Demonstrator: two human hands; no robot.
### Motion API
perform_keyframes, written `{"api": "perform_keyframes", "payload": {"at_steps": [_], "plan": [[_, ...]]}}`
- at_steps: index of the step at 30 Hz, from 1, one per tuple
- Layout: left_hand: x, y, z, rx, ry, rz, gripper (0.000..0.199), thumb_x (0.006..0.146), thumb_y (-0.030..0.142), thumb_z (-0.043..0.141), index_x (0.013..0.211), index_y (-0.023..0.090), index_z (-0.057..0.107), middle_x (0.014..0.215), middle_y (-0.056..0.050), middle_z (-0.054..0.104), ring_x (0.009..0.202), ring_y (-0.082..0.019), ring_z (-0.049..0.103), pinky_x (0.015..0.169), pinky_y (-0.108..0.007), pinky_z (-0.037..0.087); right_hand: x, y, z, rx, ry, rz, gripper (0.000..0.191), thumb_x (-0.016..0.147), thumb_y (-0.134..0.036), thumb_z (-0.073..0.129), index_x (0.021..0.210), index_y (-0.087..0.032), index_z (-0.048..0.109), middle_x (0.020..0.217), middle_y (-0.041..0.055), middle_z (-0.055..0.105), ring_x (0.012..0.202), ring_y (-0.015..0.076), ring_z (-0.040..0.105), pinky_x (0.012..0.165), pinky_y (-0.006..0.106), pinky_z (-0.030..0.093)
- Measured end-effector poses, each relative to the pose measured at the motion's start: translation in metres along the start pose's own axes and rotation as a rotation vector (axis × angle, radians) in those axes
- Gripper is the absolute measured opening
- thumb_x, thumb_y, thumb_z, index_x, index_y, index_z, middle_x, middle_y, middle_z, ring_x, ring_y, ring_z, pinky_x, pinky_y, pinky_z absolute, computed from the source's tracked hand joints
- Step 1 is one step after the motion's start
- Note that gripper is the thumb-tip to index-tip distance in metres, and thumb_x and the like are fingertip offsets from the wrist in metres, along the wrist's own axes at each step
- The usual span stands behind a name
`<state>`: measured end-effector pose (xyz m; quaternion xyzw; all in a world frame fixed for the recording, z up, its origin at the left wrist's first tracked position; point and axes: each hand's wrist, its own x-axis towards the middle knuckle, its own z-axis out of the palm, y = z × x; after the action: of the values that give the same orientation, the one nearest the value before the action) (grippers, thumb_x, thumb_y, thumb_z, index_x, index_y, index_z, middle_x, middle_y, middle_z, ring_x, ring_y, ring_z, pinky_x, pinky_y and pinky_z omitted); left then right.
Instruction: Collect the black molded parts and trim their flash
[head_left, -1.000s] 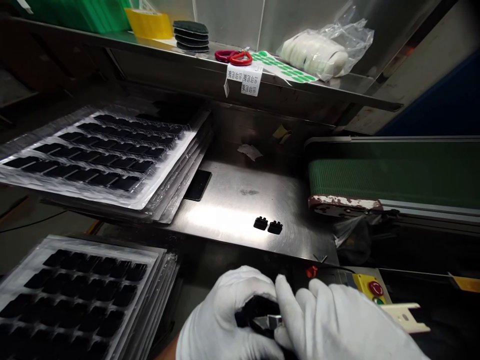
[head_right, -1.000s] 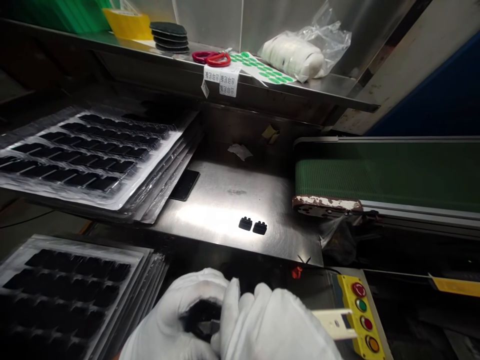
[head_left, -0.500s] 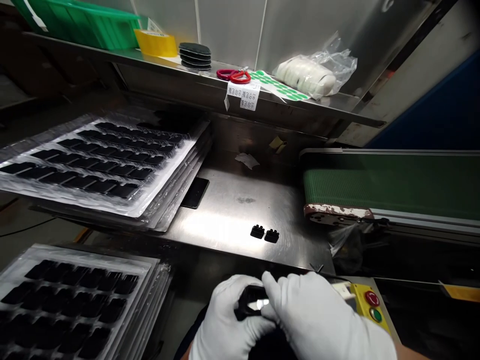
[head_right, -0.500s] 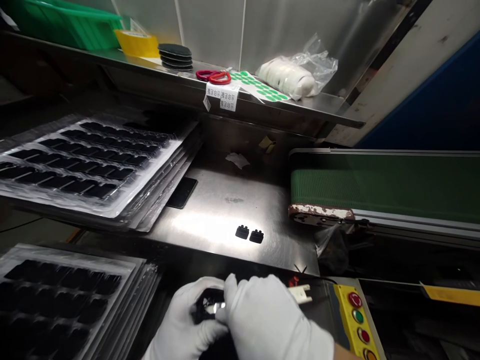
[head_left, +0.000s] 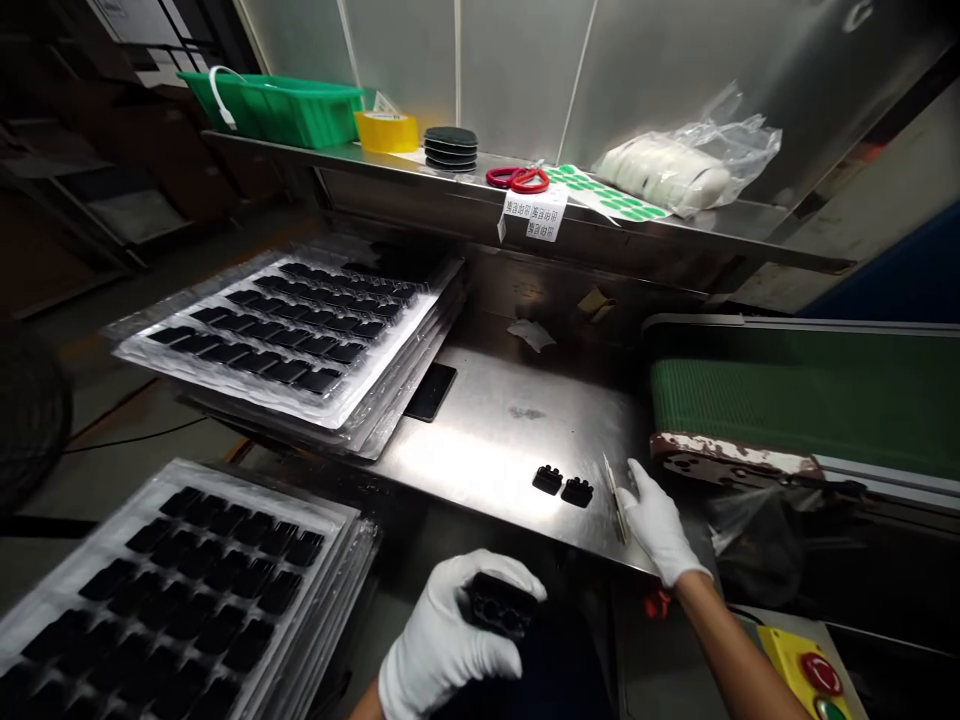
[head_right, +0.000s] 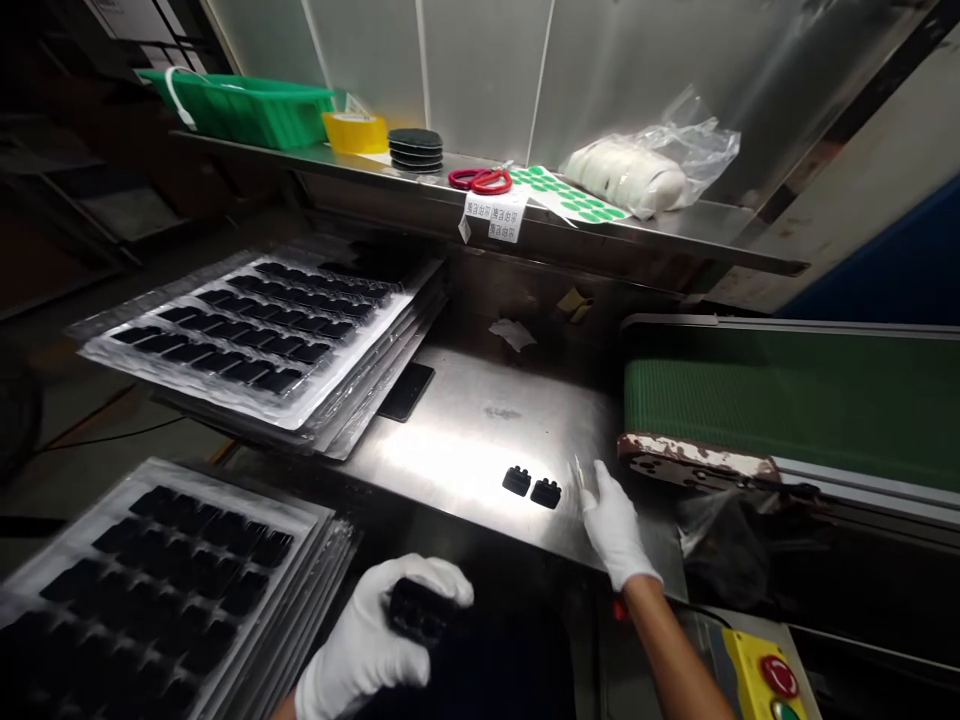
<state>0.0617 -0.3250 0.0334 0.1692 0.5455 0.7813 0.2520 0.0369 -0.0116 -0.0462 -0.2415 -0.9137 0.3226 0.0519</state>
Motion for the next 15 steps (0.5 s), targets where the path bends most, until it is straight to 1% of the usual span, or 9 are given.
{"api": "perform_keyframes", "payload": {"at_steps": [2, 4, 5, 6, 7, 8, 10, 12, 15], "plan": [[0.006, 0.002, 0.006, -0.008, 0.001, -0.018, 0.049, 0.054, 0.045, 0.093, 0.092, 0.02, 0.074, 0.097, -0.008, 0.072, 0.096, -0.029, 0.063, 0.089, -0.038, 0.045, -0.033, -0.016, -0.004, 0.089, 0.066, -0.17, 0.053, 0.092, -0.029, 0.047, 0.144, -0.022, 0.039, 0.147, 0.01, 0.049, 0.133, 0.0243, 0.049, 0.116, 0.047, 0.038], [0.015, 0.005, 0.013, 0.024, -0.012, -0.113, 0.046, 0.062, 0.046, 0.089, 0.095, 0.018, 0.073, 0.094, -0.007, 0.071, 0.091, -0.026, 0.062, 0.085, -0.034, 0.045, -0.069, -0.035, -0.012, 0.129, 0.121, -0.453, 0.049, 0.092, -0.026, 0.05, 0.141, -0.03, 0.043, 0.14, 0.003, 0.055, 0.129, 0.0165, 0.052, 0.114, 0.037, 0.042], [0.02, 0.005, 0.018, 0.014, 0.0, -0.191, 0.042, 0.068, 0.045, 0.085, 0.096, 0.017, 0.073, 0.095, -0.007, 0.071, 0.091, -0.024, 0.062, 0.085, -0.033, 0.046, -0.084, -0.043, -0.016, 0.106, 0.17, -0.672, 0.05, 0.091, -0.021, 0.051, 0.14, -0.029, 0.044, 0.137, 0.0055, 0.057, 0.127, 0.0167, 0.053, 0.108, 0.036, 0.048], [0.026, 0.005, 0.023, -0.029, 0.026, -0.282, 0.037, 0.075, 0.043, 0.08, 0.098, 0.017, 0.072, 0.096, -0.007, 0.071, 0.093, -0.023, 0.062, 0.087, -0.032, 0.046, -0.096, -0.05, -0.02, 0.079, 0.209, -0.825, 0.05, 0.091, -0.017, 0.051, 0.139, -0.028, 0.046, 0.134, 0.0077, 0.058, 0.126, 0.0176, 0.053, 0.103, 0.035, 0.051], [0.032, 0.004, 0.029, -0.097, 0.054, -0.377, 0.032, 0.08, 0.041, 0.076, 0.1, 0.017, 0.072, 0.099, -0.007, 0.071, 0.097, -0.023, 0.061, 0.091, -0.032, 0.045, -0.105, -0.055, -0.024, 0.05, 0.231, -0.932, 0.048, 0.091, -0.015, 0.05, 0.138, -0.027, 0.048, 0.13, 0.0098, 0.059, 0.123, 0.0186, 0.054, 0.096, 0.035, 0.054], [0.039, 0.002, 0.036, -0.177, 0.082, -0.466, 0.028, 0.084, 0.041, 0.071, 0.101, 0.018, 0.071, 0.103, -0.006, 0.07, 0.101, -0.024, 0.061, 0.096, -0.033, 0.045, -0.11, -0.058, -0.028, 0.023, 0.236, -0.975, 0.044, 0.092, -0.014, 0.048, 0.135, -0.025, 0.051, 0.127, 0.011, 0.061, 0.12, 0.0195, 0.055, 0.091, 0.036, 0.056], [0.052, -0.003, 0.052, -0.314, 0.082, -0.628, 0.031, 0.088, 0.045, 0.062, 0.103, 0.019, 0.071, 0.107, -0.008, 0.07, 0.108, -0.026, 0.061, 0.1, -0.037, 0.046, -0.113, -0.056, -0.034, 0.011, 0.199, -0.912, 0.037, 0.094, -0.014, 0.045, 0.128, -0.024, 0.056, 0.119, 0.0094, 0.066, 0.111, 0.0196, 0.059, 0.085, 0.037, 0.058], [0.065, -0.007, 0.068, -0.391, 0.015, -0.776, 0.037, 0.09, 0.049, 0.055, 0.102, 0.017, 0.07, 0.105, -0.011, 0.07, 0.107, -0.029, 0.062, 0.097, -0.043, 0.049, -0.112, -0.045, -0.038, 0.046, 0.148, -0.823, 0.037, 0.093, -0.013, 0.045, 0.126, -0.025, 0.057, 0.114, 0.0069, 0.069, 0.103, 0.0197, 0.062, 0.081, 0.038, 0.058], [0.084, -0.01, 0.093, -0.415, -0.081, -0.951, 0.039, 0.09, 0.049, 0.055, 0.101, 0.014, 0.069, 0.104, -0.012, 0.071, 0.108, -0.03, 0.063, 0.096, -0.044, 0.05, -0.116, -0.029, -0.045, 0.165, 0.141, -0.703, 0.049, 0.087, -0.008, 0.043, 0.133, -0.025, 0.051, 0.11, 0.0055, 0.071, 0.094, 0.0208, 0.063, 0.076, 0.04, 0.057]]}}
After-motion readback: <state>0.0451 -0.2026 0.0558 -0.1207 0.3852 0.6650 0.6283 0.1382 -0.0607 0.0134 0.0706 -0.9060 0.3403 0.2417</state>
